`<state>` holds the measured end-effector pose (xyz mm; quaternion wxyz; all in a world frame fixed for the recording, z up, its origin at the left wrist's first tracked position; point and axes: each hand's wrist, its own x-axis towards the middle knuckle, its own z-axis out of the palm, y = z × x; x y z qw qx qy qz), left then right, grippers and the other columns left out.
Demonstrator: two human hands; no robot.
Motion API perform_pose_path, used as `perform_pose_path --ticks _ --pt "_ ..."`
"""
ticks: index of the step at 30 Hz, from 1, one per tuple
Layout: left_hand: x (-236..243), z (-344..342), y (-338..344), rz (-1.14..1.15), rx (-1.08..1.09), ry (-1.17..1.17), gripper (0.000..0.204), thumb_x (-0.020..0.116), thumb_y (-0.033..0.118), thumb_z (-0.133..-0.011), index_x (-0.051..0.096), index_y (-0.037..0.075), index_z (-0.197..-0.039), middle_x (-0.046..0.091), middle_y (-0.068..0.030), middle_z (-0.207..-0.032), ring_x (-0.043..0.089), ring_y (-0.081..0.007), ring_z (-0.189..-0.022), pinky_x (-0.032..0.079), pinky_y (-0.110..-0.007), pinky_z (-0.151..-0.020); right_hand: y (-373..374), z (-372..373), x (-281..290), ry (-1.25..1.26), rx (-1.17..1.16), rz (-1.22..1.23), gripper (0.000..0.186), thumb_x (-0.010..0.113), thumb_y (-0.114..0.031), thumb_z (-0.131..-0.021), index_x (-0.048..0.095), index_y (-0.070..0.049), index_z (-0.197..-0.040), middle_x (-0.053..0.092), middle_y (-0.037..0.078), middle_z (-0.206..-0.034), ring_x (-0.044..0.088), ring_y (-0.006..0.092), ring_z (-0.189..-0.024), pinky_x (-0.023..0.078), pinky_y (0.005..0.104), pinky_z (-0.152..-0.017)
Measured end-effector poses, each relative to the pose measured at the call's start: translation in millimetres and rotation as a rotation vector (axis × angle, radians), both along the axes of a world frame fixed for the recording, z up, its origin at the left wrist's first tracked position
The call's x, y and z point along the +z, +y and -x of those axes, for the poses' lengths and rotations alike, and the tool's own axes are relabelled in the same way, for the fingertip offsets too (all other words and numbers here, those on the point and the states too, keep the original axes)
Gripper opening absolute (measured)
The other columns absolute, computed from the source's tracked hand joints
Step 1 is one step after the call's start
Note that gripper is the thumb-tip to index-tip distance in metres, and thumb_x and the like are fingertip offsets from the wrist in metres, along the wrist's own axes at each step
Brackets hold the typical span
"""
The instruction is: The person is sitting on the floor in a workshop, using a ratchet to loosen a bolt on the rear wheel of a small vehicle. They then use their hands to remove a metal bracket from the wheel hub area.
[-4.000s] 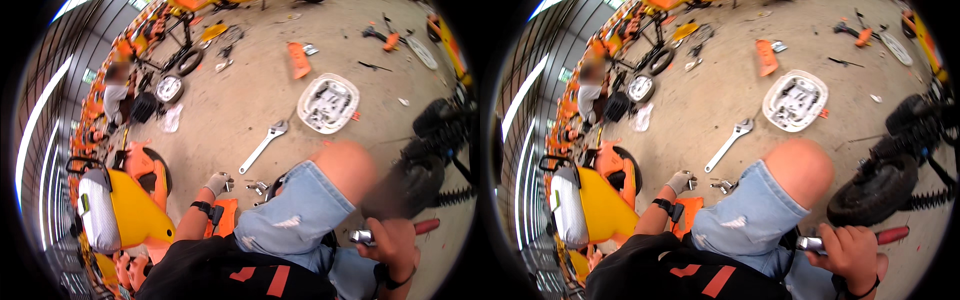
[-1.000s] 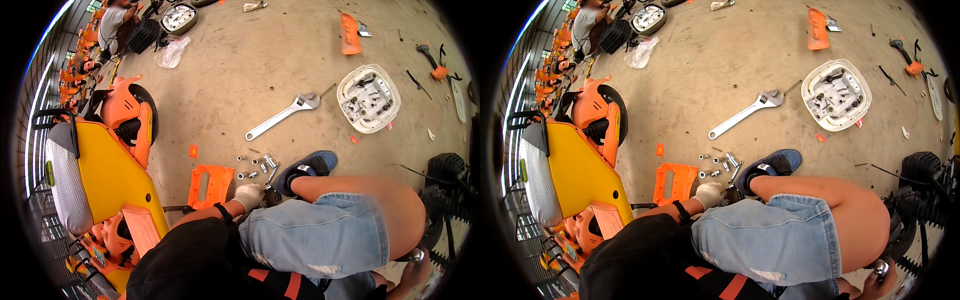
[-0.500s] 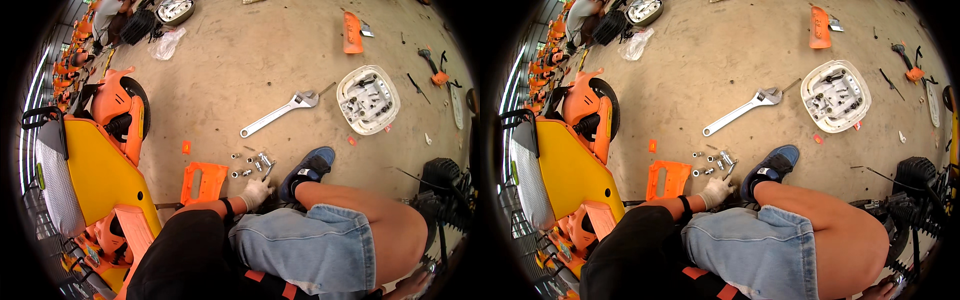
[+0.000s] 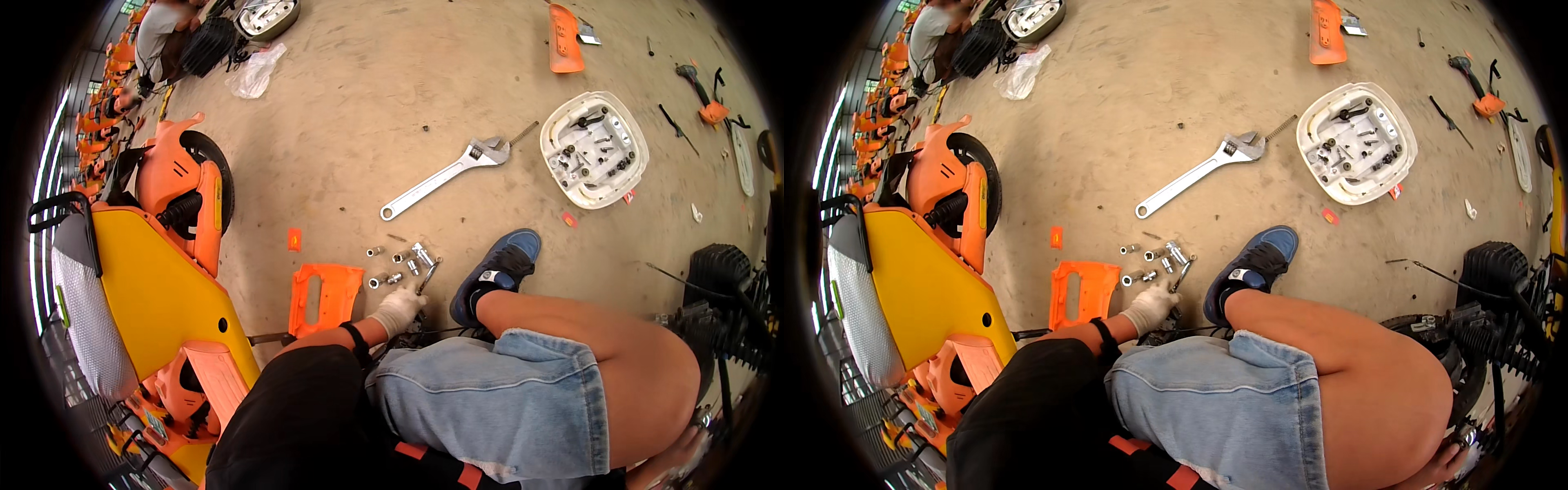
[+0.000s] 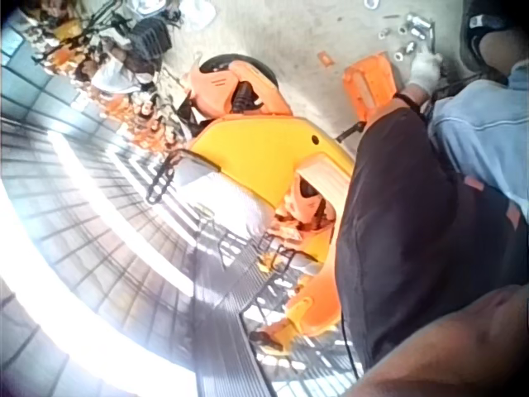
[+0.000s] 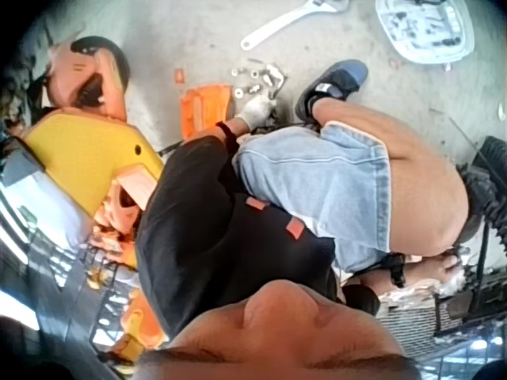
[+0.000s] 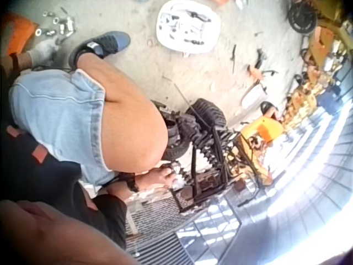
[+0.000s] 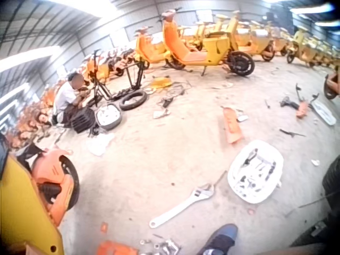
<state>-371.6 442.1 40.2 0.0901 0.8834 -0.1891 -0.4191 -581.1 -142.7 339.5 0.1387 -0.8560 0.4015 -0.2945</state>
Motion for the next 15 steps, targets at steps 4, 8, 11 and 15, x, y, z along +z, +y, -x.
perform_pose_path --ticks 4,8,11,15 --pt "-3 17 38 -0.063 0.251 -0.028 0.027 0.063 0.017 -0.087 0.066 0.012 -0.114 0.052 -0.0227 -0.125 0.061 -0.0404 -0.109 0.053 -0.045 -0.092 -7 0 -8 0.048 0.007 -0.061 0.032 0.056 -0.017 -0.095 0.056 0.006 -0.118 0.064 0.012 -0.084 0.059 0.0228 -0.071 0.047 0.0342 -0.065" --pt "-1 17 41 -0.104 0.361 -0.014 0.029 0.066 0.019 -0.087 0.065 0.011 -0.115 0.051 -0.023 -0.129 0.061 -0.0409 -0.111 0.053 -0.045 -0.093 -15 2 -5 0.103 0.014 -0.122 0.038 0.055 -0.016 -0.096 0.056 0.006 -0.126 0.066 0.013 -0.088 0.061 0.0236 -0.075 0.048 0.0347 -0.068" --pt "19 15 29 -0.192 0.322 -0.003 0.032 0.064 0.022 -0.089 0.064 0.008 -0.118 0.052 -0.0233 -0.131 0.062 -0.0403 -0.112 0.053 -0.045 -0.093 -35 15 -12 0.161 0.082 -0.083 0.045 0.051 -0.024 -0.099 0.054 0.007 -0.131 0.065 0.014 -0.089 0.06 0.0229 -0.078 0.047 0.0344 -0.07" --pt "34 4 27 -0.181 0.207 0.035 0.03 0.057 0.024 -0.093 0.064 0.009 -0.118 0.057 -0.0226 -0.125 0.062 -0.0374 -0.111 0.052 -0.045 -0.092 -23 11 -17 0.101 0.177 0.018 0.045 0.053 -0.023 -0.1 0.053 0.008 -0.133 0.065 0.013 -0.099 0.058 0.02 -0.08 0.047 0.0306 -0.071"
